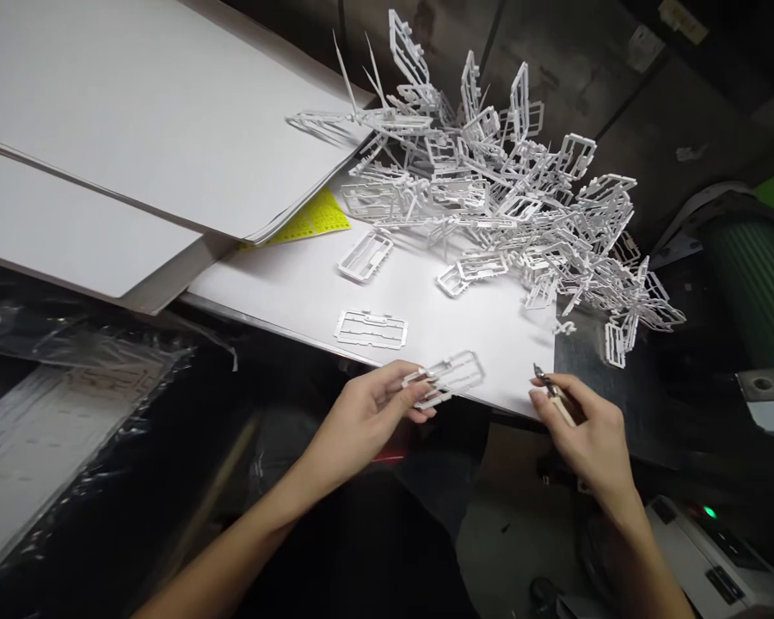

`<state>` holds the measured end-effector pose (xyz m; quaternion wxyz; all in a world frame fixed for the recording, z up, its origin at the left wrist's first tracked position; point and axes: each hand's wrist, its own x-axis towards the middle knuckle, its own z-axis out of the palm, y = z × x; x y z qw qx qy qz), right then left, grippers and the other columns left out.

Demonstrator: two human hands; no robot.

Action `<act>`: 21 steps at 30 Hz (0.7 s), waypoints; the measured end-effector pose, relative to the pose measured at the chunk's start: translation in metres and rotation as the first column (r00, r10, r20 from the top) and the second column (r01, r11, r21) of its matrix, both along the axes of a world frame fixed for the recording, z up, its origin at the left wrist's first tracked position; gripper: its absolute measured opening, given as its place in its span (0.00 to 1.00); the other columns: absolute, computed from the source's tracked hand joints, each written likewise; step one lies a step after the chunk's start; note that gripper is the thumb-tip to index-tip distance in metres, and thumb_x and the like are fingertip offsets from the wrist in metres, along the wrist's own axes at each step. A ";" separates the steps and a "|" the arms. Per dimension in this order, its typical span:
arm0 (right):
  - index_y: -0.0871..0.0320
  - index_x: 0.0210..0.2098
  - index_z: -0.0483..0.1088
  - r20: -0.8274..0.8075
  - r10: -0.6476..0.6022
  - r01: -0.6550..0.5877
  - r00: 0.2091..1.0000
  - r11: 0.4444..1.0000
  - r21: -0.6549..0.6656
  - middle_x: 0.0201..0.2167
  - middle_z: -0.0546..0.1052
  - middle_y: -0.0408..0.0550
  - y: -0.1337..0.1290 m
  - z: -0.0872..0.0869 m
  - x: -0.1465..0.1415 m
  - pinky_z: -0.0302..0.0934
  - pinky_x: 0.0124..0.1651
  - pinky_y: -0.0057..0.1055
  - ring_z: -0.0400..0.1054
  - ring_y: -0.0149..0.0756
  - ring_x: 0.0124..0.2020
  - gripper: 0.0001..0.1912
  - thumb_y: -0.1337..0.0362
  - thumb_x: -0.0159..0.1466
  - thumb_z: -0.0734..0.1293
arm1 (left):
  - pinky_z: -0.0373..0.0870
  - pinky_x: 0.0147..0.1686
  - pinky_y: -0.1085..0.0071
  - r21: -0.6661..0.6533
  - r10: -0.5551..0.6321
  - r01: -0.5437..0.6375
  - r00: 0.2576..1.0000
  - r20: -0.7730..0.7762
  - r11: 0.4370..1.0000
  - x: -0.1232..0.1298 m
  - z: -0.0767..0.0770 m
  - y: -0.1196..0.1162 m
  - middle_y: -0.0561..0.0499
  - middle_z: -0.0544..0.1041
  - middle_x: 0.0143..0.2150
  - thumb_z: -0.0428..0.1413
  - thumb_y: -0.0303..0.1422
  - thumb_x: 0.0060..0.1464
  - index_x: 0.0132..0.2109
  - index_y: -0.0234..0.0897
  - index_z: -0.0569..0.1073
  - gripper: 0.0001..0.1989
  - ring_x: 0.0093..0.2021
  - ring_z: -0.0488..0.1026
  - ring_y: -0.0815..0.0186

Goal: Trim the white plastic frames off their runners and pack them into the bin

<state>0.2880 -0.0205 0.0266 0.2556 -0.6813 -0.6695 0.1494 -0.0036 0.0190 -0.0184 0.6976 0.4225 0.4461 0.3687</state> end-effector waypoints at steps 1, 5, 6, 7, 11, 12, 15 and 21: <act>0.56 0.46 0.79 0.079 -0.086 0.084 0.993 0.996 0.029 0.35 0.80 0.47 0.001 -0.006 0.011 0.65 0.35 0.34 0.75 0.45 0.32 0.22 0.42 0.72 0.70 | 0.78 0.38 0.75 -0.001 0.037 -0.037 0.999 -0.016 0.999 -0.003 -0.003 0.000 0.49 0.84 0.37 0.63 0.48 0.60 0.45 0.35 0.77 0.19 0.33 0.83 0.65; 0.57 0.49 0.77 0.371 -0.298 0.269 0.880 0.954 0.128 0.37 0.78 0.53 0.002 -0.029 0.054 0.66 0.41 0.44 0.74 0.54 0.38 0.35 0.31 0.70 0.62 | 0.76 0.34 0.74 0.014 0.157 -0.156 0.981 -0.111 0.988 -0.020 -0.008 0.003 0.52 0.81 0.30 0.66 0.51 0.55 0.49 0.36 0.74 0.25 0.29 0.81 0.64; 0.57 0.50 0.77 0.414 -0.291 0.256 0.862 0.956 0.141 0.40 0.78 0.55 0.003 -0.033 0.060 0.66 0.45 0.48 0.73 0.57 0.42 0.37 0.30 0.71 0.60 | 0.75 0.32 0.74 0.033 0.185 -0.182 0.972 -0.146 0.983 -0.025 -0.007 0.005 0.53 0.80 0.28 0.67 0.51 0.54 0.49 0.36 0.74 0.26 0.27 0.79 0.65; 0.57 0.53 0.77 0.442 -0.268 0.223 0.856 0.963 0.151 0.44 0.77 0.58 0.005 -0.035 0.066 0.65 0.49 0.52 0.72 0.60 0.47 0.38 0.30 0.71 0.59 | 0.73 0.30 0.74 0.061 0.218 -0.210 0.958 -0.187 0.976 -0.031 -0.006 0.007 0.54 0.79 0.26 0.67 0.51 0.53 0.49 0.35 0.75 0.27 0.26 0.77 0.65; 0.56 0.63 0.72 0.412 -0.157 0.059 0.898 0.969 0.241 0.56 0.73 0.59 0.032 -0.031 0.077 0.62 0.60 0.54 0.67 0.60 0.57 0.33 0.38 0.74 0.60 | 0.68 0.29 0.73 0.233 0.359 -0.285 0.840 -0.407 0.930 -0.055 0.001 0.020 0.54 0.77 0.28 0.64 0.52 0.54 0.52 0.37 0.80 0.27 0.27 0.73 0.66; 0.57 0.62 0.73 0.394 -0.143 0.035 0.908 0.963 0.268 0.55 0.73 0.58 0.043 -0.030 0.080 0.62 0.61 0.53 0.67 0.58 0.56 0.29 0.42 0.75 0.61 | 0.67 0.31 0.73 0.283 0.380 -0.272 0.797 -0.470 0.920 -0.060 0.003 0.024 0.54 0.77 0.30 0.63 0.52 0.55 0.53 0.38 0.80 0.26 0.29 0.72 0.66; 0.58 0.54 0.77 0.380 -0.136 0.016 0.915 0.953 0.303 0.48 0.76 0.60 0.079 -0.032 0.087 0.64 0.58 0.54 0.69 0.60 0.52 0.22 0.49 0.76 0.61 | 0.67 0.35 0.70 0.398 0.360 -0.108 0.682 -0.637 0.911 -0.071 0.008 0.037 0.52 0.79 0.33 0.57 0.51 0.60 0.55 0.41 0.81 0.24 0.31 0.71 0.64; 0.57 0.34 0.75 0.341 -0.156 0.007 0.927 0.917 0.400 0.30 0.73 0.53 0.092 -0.037 0.081 0.71 0.42 0.47 0.71 0.48 0.30 0.16 0.58 0.75 0.62 | 0.70 0.56 0.54 0.558 0.387 0.334 0.458 -0.800 0.760 -0.081 -0.001 0.056 0.36 0.76 0.54 0.47 0.50 0.68 0.64 0.31 0.75 0.32 0.54 0.74 0.46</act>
